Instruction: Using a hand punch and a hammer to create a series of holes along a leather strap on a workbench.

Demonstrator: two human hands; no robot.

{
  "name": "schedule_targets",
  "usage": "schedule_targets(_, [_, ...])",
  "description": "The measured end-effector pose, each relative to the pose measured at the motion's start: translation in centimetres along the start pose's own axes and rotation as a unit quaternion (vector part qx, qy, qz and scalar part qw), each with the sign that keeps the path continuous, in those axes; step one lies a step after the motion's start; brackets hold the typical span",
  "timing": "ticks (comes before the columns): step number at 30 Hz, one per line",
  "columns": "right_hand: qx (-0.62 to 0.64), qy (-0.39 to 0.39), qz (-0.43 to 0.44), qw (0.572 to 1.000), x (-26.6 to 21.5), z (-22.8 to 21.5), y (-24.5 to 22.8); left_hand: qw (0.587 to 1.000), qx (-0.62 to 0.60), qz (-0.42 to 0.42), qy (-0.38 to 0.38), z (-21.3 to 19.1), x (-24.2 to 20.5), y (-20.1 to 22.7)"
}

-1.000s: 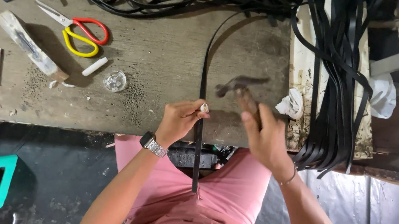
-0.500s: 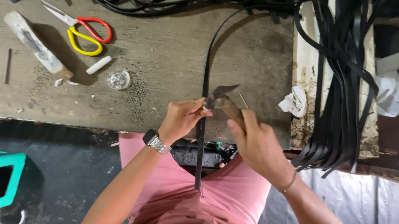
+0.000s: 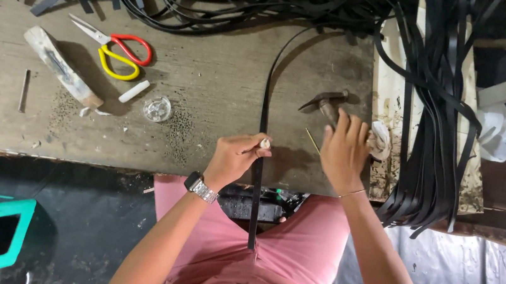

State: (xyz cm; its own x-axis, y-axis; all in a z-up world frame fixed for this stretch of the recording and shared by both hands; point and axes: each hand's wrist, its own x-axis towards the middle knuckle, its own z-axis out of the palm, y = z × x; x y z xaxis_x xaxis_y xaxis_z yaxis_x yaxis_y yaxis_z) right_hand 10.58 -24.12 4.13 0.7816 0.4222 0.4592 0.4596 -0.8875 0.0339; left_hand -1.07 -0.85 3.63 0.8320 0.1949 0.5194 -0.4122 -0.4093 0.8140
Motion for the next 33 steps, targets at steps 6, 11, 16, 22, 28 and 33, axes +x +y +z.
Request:
schedule_targets(6, [0.225, -0.053, -0.161, 0.960, -0.9, -1.6, -6.6, 1.000, 0.017, -0.024, -0.003, 0.2, -0.1, -0.9])
schedule_targets(11, [0.229, -0.093, -0.192, 0.950, -1.0, -1.8, -7.3, 0.976, -0.108, -0.180, 0.058, -0.5, 1.4, 0.3])
schedule_targets(16, [0.254, -0.071, -0.191, 0.946, -1.4, -2.0, -7.4, 0.897, -0.281, -0.308, 0.148, -0.2, 1.7, -1.5])
schedule_targets(22, [0.266, -0.084, -0.184, 0.942, -1.0, -3.0, -7.6, 0.933, -0.214, -0.263, 0.119, -0.2, 1.8, -1.0])
schedule_targets(28, [0.259, -0.068, -0.189, 0.945, -1.0, -2.7, -7.6, 0.958, -0.125, -0.240, 0.095, 0.0, 1.7, -1.3])
schedule_targets(33, [0.275, -0.065, -0.192, 0.940, -0.9, -2.8, -7.5, 0.963, -0.120, -0.221, 0.093, 0.1, 1.8, -1.1])
